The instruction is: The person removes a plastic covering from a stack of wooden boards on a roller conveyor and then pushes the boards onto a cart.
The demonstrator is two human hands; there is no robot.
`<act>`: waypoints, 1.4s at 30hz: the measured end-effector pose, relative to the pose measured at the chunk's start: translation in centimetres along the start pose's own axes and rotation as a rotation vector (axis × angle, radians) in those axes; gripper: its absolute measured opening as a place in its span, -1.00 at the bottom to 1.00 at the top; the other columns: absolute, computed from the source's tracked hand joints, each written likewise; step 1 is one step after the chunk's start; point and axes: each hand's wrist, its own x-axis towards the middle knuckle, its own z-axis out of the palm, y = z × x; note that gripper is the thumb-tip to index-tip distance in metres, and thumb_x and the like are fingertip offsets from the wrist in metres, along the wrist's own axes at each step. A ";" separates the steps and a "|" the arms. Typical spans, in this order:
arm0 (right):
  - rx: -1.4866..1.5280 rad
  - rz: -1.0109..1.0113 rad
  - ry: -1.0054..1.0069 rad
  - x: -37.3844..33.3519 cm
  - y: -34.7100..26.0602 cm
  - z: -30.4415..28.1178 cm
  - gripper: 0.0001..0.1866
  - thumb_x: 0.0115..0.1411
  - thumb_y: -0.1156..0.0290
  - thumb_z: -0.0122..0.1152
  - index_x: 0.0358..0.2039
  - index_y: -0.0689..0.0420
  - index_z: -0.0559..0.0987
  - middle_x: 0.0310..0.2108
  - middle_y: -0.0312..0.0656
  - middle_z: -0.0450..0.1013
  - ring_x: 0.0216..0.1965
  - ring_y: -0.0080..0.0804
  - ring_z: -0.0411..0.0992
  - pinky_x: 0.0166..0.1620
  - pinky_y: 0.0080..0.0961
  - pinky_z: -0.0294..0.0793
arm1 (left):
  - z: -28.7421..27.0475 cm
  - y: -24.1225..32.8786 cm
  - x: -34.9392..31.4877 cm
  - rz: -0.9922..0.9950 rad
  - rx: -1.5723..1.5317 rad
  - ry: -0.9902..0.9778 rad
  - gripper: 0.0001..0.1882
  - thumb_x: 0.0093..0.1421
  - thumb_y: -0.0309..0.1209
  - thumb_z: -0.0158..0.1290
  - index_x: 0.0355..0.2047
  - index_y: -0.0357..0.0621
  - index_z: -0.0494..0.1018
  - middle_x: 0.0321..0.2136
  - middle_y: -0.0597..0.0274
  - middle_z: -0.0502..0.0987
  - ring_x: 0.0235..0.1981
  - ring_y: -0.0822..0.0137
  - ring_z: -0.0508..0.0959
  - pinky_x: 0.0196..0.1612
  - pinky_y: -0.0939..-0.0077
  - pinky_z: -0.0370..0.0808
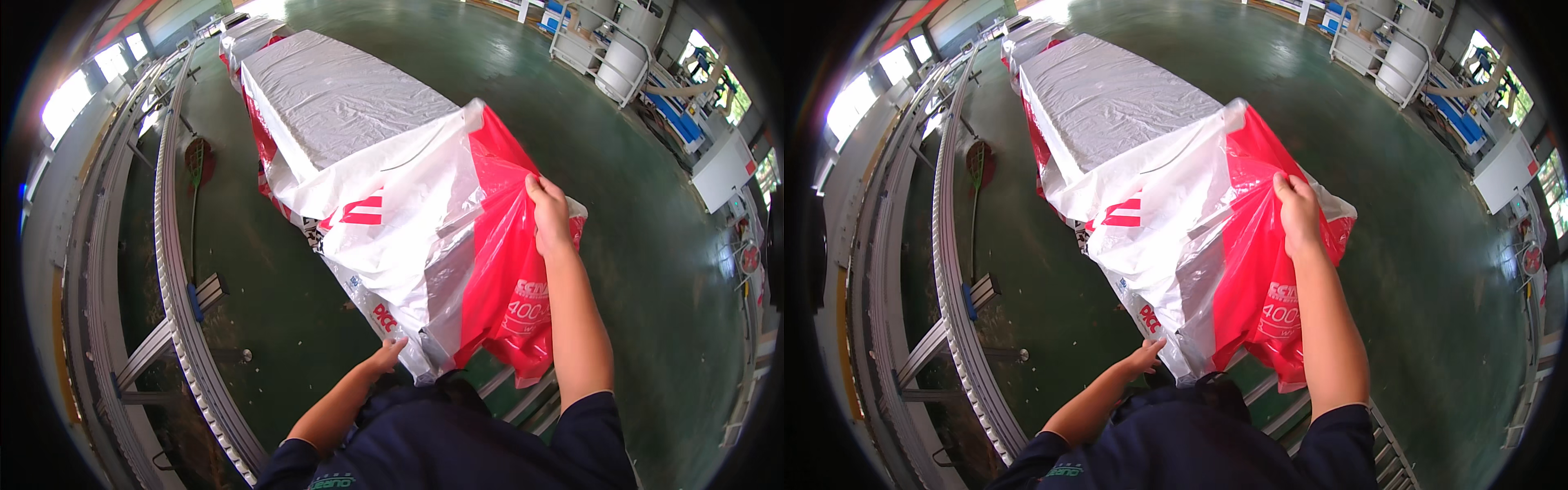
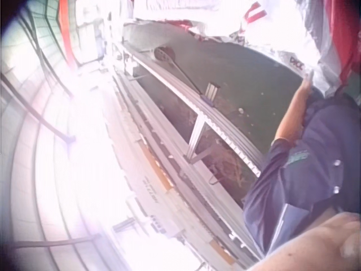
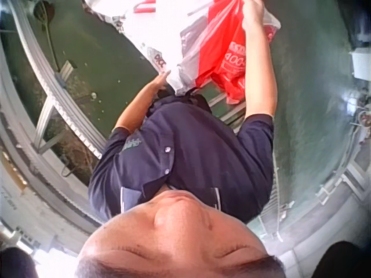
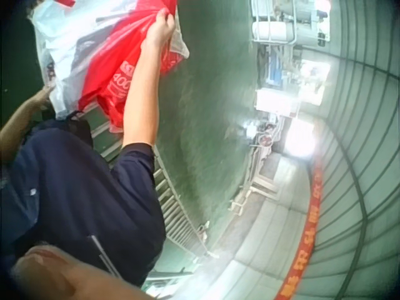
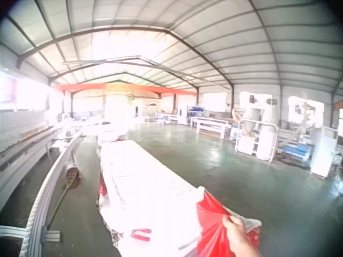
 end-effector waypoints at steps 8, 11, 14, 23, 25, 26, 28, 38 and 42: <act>-0.236 0.131 0.142 6.9 3.8 2.3 -0.67 0.31 0.23 0.05 -0.20 0.29 0.52 -0.25 -0.16 0.51 -0.25 -0.47 0.42 -0.09 -0.49 0.37 | 1.5 -4.8 4.0 -0.160 -0.577 0.062 -0.24 0.23 0.04 -0.05 0.23 -0.28 0.08 0.10 -0.17 0.32 0.08 -0.15 0.37 0.06 -0.18 0.34; -0.288 0.094 0.058 8.2 5.3 1.9 -0.66 0.30 0.21 0.05 -0.18 0.27 0.54 -0.26 -0.12 0.51 -0.24 -0.43 0.43 -0.11 -0.47 0.37 | 1.2 -5.6 4.0 0.048 -1.135 0.185 -0.62 0.20 -0.36 -0.04 -0.08 -0.45 0.31 -0.18 -0.04 0.50 -0.10 0.06 0.51 -0.02 0.18 0.48; -0.375 0.139 -0.087 7.9 7.2 0.4 -0.66 0.27 0.24 0.09 -0.09 0.23 0.49 -0.24 -0.12 0.49 -0.20 -0.43 0.42 -0.08 -0.49 0.37 | -0.6 -3.8 1.3 0.165 -1.461 0.021 -0.58 0.10 -0.42 -0.12 -0.04 -0.41 0.30 -0.11 -0.08 0.47 -0.04 0.00 0.47 0.13 0.11 0.36; -0.867 -0.778 -0.292 -9.1 6.3 4.3 -0.60 0.10 0.47 0.15 -0.03 0.26 0.37 -0.07 0.09 0.35 -0.02 0.05 0.30 0.09 -0.17 0.27 | -2.2 7.2 -14.3 0.559 -1.080 -0.436 -0.35 -0.03 -0.39 -0.09 0.12 -0.44 0.24 0.00 -0.20 0.44 -0.04 -0.11 0.50 0.05 0.01 0.44; -0.653 -0.593 -0.670 -15.6 4.6 5.0 -0.63 0.10 0.45 0.16 -0.06 0.25 0.40 -0.12 0.06 0.36 -0.06 0.01 0.32 0.05 -0.20 0.28 | 0.0 9.0 -15.4 0.525 -0.948 -0.508 -0.35 -0.04 -0.42 -0.03 0.12 -0.39 0.26 -0.04 -0.18 0.46 -0.04 -0.06 0.51 0.05 0.03 0.45; -0.546 -0.468 -0.817 -18.1 4.7 4.4 -0.64 0.10 0.43 0.17 -0.08 0.25 0.41 -0.15 0.04 0.37 -0.09 -0.01 0.34 0.04 -0.22 0.29 | 1.1 9.0 -14.6 0.511 -0.903 -0.603 -0.45 -0.01 -0.47 0.01 0.05 -0.39 0.33 -0.11 -0.12 0.50 -0.04 0.00 0.52 0.05 0.14 0.45; -0.284 -0.223 -0.966 -20.9 8.3 0.8 -0.62 0.25 0.37 -0.03 0.06 0.23 0.38 -0.08 -0.01 0.39 -0.01 -0.10 0.35 0.08 -0.30 0.28 | 2.9 10.3 -15.2 0.458 -0.744 -0.601 -0.55 0.01 -0.53 0.04 -0.03 -0.37 0.41 -0.17 -0.03 0.53 -0.05 0.09 0.52 0.06 0.27 0.44; -0.147 0.065 -0.646 -22.8 7.9 -5.0 -0.40 0.02 0.60 0.28 0.11 0.24 0.33 -0.01 -0.07 0.41 0.02 -0.38 0.38 0.03 -0.42 0.38 | 8.6 15.7 -15.4 0.364 -0.078 -0.441 -0.67 0.18 -0.33 0.09 -0.10 -0.29 0.52 -0.21 0.20 0.57 -0.18 0.39 0.50 -0.08 0.48 0.42; -0.645 -0.011 -0.494 -20.7 10.5 -7.7 -0.68 -0.01 0.61 0.24 -0.19 0.22 0.47 -0.38 0.07 0.53 -0.29 -0.08 0.56 -0.26 -0.31 0.50 | 9.5 12.1 -12.0 0.686 -0.019 -0.424 -0.65 0.25 -0.42 0.01 0.02 -0.33 0.43 -0.04 0.10 0.51 0.01 0.29 0.45 0.12 0.45 0.34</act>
